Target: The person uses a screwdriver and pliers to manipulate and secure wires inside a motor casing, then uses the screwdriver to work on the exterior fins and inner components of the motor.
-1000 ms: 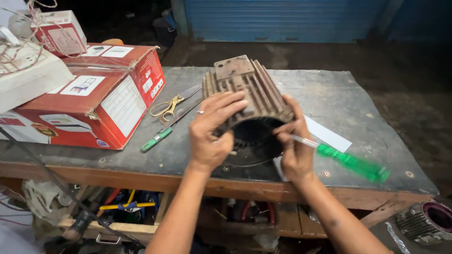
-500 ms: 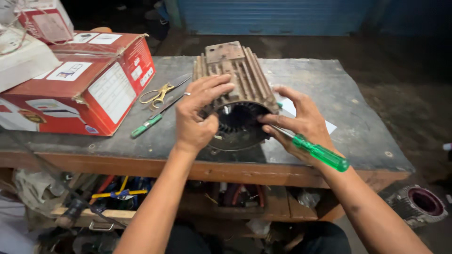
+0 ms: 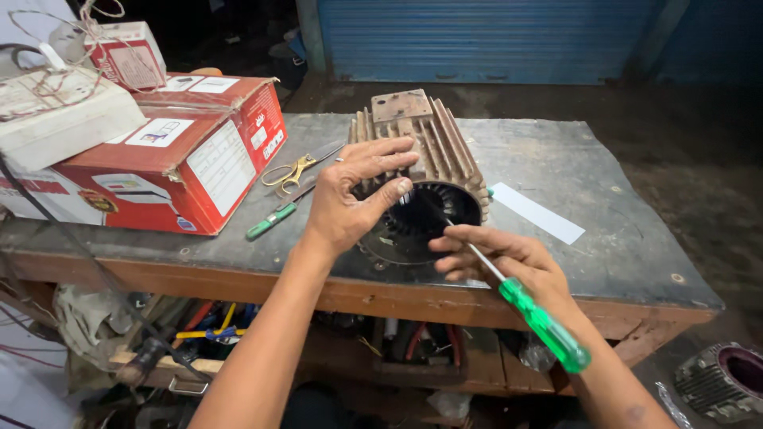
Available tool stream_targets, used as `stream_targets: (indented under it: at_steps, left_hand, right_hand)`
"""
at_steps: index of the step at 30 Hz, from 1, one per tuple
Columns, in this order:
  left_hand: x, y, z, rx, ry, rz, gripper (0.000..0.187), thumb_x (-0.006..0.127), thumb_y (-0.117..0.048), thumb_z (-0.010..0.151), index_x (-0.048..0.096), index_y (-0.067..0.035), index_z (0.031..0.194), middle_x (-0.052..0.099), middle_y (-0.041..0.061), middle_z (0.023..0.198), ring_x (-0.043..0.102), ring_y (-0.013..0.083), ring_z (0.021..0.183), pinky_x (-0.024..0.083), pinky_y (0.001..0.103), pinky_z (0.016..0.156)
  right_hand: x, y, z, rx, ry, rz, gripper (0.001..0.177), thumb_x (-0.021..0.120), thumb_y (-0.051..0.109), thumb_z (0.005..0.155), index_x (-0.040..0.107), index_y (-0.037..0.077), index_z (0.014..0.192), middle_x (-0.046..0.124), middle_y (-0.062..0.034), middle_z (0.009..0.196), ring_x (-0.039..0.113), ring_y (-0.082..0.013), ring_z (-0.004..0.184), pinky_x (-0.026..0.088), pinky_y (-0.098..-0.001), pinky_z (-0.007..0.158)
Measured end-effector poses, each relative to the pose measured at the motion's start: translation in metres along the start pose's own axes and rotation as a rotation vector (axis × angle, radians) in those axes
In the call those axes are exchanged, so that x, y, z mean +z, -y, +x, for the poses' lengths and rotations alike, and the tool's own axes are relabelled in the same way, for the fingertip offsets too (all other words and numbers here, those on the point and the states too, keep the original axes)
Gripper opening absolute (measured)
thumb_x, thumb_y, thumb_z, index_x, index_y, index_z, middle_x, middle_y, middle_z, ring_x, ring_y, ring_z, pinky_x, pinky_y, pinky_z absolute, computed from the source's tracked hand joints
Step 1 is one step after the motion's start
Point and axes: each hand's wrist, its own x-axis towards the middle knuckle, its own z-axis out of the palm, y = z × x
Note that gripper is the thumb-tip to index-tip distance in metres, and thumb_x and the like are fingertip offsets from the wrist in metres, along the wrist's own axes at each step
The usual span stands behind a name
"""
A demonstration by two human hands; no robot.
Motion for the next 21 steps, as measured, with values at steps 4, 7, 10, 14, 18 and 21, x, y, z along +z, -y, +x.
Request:
stream_targets:
  at_steps: [4,7,10,14,18,21]
  left_hand:
    - [-0.003,0.004,0.001,-0.008,0.012,-0.019,0.03,0.079,-0.018,0.09,0.077,-0.012,0.119,0.073,0.007,0.132,0.066,0.0241,0.128,0.047,0.037,0.114]
    - [-0.004,0.004,0.005,-0.012,0.014,-0.008,0.03,0.08,-0.019,0.088,0.078,-0.013,0.117,0.075,0.007,0.13,0.067,0.0235,0.126,0.047,0.037,0.113]
    - [-0.005,0.002,0.007,-0.023,0.024,0.001,0.03,0.08,-0.019,0.085,0.079,-0.013,0.114,0.076,0.006,0.128,0.068,0.0234,0.124,0.047,0.038,0.112]
    - [-0.006,-0.008,0.018,-0.01,0.062,0.097,0.031,0.083,-0.022,0.082,0.079,-0.014,0.112,0.075,0.006,0.126,0.066,0.025,0.122,0.046,0.039,0.111]
    - [-0.004,-0.019,0.025,-0.073,0.15,0.191,0.036,0.088,-0.023,0.077,0.079,-0.017,0.112,0.07,0.006,0.128,0.062,0.0274,0.122,0.047,0.039,0.106]
    - [-0.006,-0.02,0.028,-0.021,0.176,0.216,0.047,0.087,-0.016,0.069,0.078,-0.017,0.114,0.068,0.005,0.13,0.061,0.0289,0.126,0.047,0.041,0.11]
  right_hand:
    - [0.001,0.003,-0.002,0.2,-0.221,-0.063,0.055,0.056,0.011,0.087,0.057,-0.01,0.138,0.074,-0.0228,0.115,0.068,-0.0176,0.068,0.056,-0.028,0.056]
    - [0.009,0.004,-0.001,0.311,-0.308,-0.256,0.045,0.057,0.013,0.097,0.052,-0.007,0.137,0.069,-0.0144,0.09,0.055,-0.0127,0.047,0.043,-0.0252,0.037]
    - [0.02,0.006,-0.006,0.454,-0.385,-0.334,0.049,0.054,0.018,0.095,0.051,0.006,0.143,0.057,-0.0061,0.066,0.046,-0.0119,0.037,0.036,-0.0264,0.031]
    - [0.031,0.003,-0.011,0.527,-0.471,-0.317,0.054,0.049,0.018,0.095,0.051,0.014,0.149,0.044,-0.0018,0.054,0.045,-0.0129,0.036,0.037,-0.0276,0.032]
    - [0.033,-0.003,-0.014,0.48,-0.4,-0.358,0.061,0.043,0.011,0.092,0.048,0.011,0.153,0.049,-0.002,0.057,0.042,-0.0101,0.039,0.038,-0.0249,0.035]
    - [0.035,-0.001,-0.014,0.504,-0.395,-0.41,0.063,0.041,0.01,0.091,0.043,0.013,0.154,0.06,-0.0057,0.065,0.042,-0.0116,0.038,0.039,-0.0266,0.035]
